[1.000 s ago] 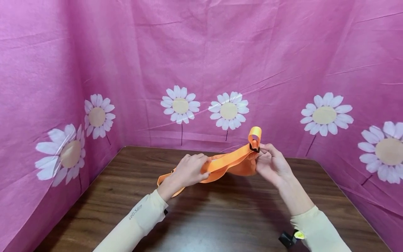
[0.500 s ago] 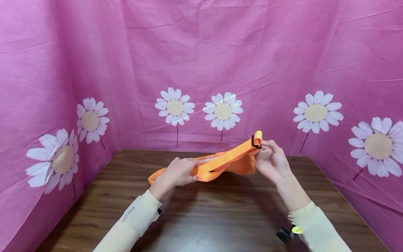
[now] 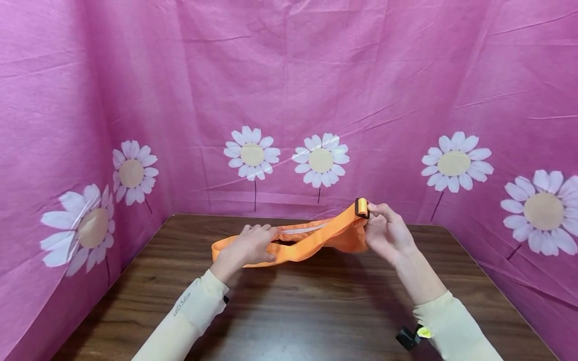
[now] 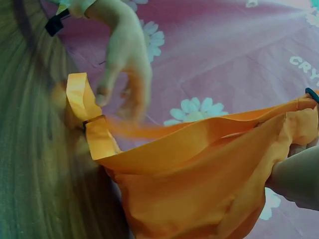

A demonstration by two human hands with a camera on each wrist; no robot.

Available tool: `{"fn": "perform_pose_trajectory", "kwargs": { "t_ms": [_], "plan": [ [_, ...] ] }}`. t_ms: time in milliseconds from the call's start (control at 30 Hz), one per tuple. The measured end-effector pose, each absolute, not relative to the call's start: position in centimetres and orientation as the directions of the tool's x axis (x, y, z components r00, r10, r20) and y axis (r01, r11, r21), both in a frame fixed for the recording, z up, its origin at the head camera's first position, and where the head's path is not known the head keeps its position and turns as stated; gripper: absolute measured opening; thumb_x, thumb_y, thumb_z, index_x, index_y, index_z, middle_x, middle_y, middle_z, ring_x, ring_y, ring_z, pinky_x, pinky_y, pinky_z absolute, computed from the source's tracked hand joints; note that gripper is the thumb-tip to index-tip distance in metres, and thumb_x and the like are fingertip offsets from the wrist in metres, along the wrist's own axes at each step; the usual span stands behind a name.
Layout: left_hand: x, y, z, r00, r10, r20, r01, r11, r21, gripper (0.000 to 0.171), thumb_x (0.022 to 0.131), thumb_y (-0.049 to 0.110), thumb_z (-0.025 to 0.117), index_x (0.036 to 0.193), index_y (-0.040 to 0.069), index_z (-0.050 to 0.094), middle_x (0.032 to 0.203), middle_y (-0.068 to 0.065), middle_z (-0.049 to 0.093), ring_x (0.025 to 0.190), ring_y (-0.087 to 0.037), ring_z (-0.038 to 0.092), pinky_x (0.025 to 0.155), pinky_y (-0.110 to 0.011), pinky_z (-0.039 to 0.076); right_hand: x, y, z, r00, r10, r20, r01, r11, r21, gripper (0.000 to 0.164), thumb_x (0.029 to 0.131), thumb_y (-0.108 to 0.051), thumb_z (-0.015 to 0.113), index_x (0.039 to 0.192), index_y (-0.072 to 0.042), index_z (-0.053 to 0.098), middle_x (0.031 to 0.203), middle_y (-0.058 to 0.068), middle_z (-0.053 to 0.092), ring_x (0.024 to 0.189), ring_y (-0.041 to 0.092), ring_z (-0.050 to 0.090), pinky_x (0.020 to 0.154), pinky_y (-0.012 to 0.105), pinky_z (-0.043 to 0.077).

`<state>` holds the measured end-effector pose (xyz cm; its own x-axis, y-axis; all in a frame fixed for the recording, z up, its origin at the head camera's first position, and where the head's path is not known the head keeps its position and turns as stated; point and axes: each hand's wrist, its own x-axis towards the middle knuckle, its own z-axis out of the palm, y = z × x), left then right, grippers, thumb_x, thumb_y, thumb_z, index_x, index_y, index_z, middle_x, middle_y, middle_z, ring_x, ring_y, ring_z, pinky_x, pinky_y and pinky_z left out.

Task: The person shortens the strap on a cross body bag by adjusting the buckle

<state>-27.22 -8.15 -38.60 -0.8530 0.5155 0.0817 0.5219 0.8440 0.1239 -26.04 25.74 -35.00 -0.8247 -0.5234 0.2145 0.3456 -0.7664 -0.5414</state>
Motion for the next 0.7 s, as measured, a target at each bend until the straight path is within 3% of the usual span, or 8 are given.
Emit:
{"fn": "perform_pose_trajectory", "kwargs": {
  "t_ms": [133,267,433,567,700],
  "plan": [
    [-25.9,-6.1,-38.2,-0.781,0.574,0.247,0.625,0.727,0.286,0.092,0.087,0.056,0.076,0.159,0.016,0.035,0.150,-0.006,0.047,0.136,-0.027,0.045,0.107,-0.054,0.032,-25.5,24.1,-35.3,-0.820,-0.516,0.245,0.215,-0.676,-0.705,0.028,0.106,-0.007,0.040,0.105,-0.005,0.068,0.096,0.007,0.069,0.088,0.018,0.062,0.083,0.031,0.048],
    [-24.1,-3.3,-37.7,-0.664,0.585,0.466,0.742,0.592,0.314,0.092,0.088,0.063,0.070,0.160,0.020,0.032,0.144,0.000,0.052,0.126,-0.014,0.050,0.107,-0.048,0.035,-24.8,22.4,-35.7,-0.825,-0.520,0.223,0.117,-0.542,-0.832,0.033,0.106,-0.004,0.037,0.109,-0.006,0.071,0.103,0.006,0.070,0.095,0.018,0.063,0.091,0.032,0.048],
    [-23.1,-1.6,-37.1,-0.595,0.532,0.603,0.779,0.566,0.269,0.063,0.096,0.041,0.071,0.147,0.012,0.050,0.121,0.001,0.060,0.091,-0.010,0.054,0.091,-0.040,0.044,-24.1,21.4,-35.8,-0.824,-0.527,0.209,0.047,-0.431,-0.901,0.033,0.104,0.000,0.042,0.112,-0.005,0.074,0.107,0.010,0.071,0.098,0.022,0.064,0.093,0.036,0.050],
    [-23.5,-2.6,-36.5,-0.585,0.532,0.612,0.794,0.531,0.297,0.044,0.098,0.025,0.070,0.139,0.011,0.058,0.115,0.002,0.059,0.086,-0.012,0.054,0.082,-0.037,0.045,-24.0,21.3,-35.7,-0.843,-0.485,0.235,-0.010,-0.422,-0.907,0.032,0.102,0.000,0.044,0.107,-0.005,0.075,0.101,0.008,0.071,0.094,0.021,0.062,0.089,0.033,0.049],
    [-24.1,-4.8,-35.6,-0.576,0.516,0.634,0.802,0.505,0.318,0.042,0.094,0.011,0.064,0.136,0.012,0.060,0.113,0.002,0.060,0.086,-0.015,0.054,0.080,-0.038,0.042,-24.2,21.6,-35.3,-0.862,-0.450,0.234,-0.020,-0.431,-0.902,0.035,0.103,0.001,0.041,0.101,-0.007,0.075,0.097,0.006,0.070,0.092,0.019,0.060,0.086,0.030,0.048]
  ]
}}
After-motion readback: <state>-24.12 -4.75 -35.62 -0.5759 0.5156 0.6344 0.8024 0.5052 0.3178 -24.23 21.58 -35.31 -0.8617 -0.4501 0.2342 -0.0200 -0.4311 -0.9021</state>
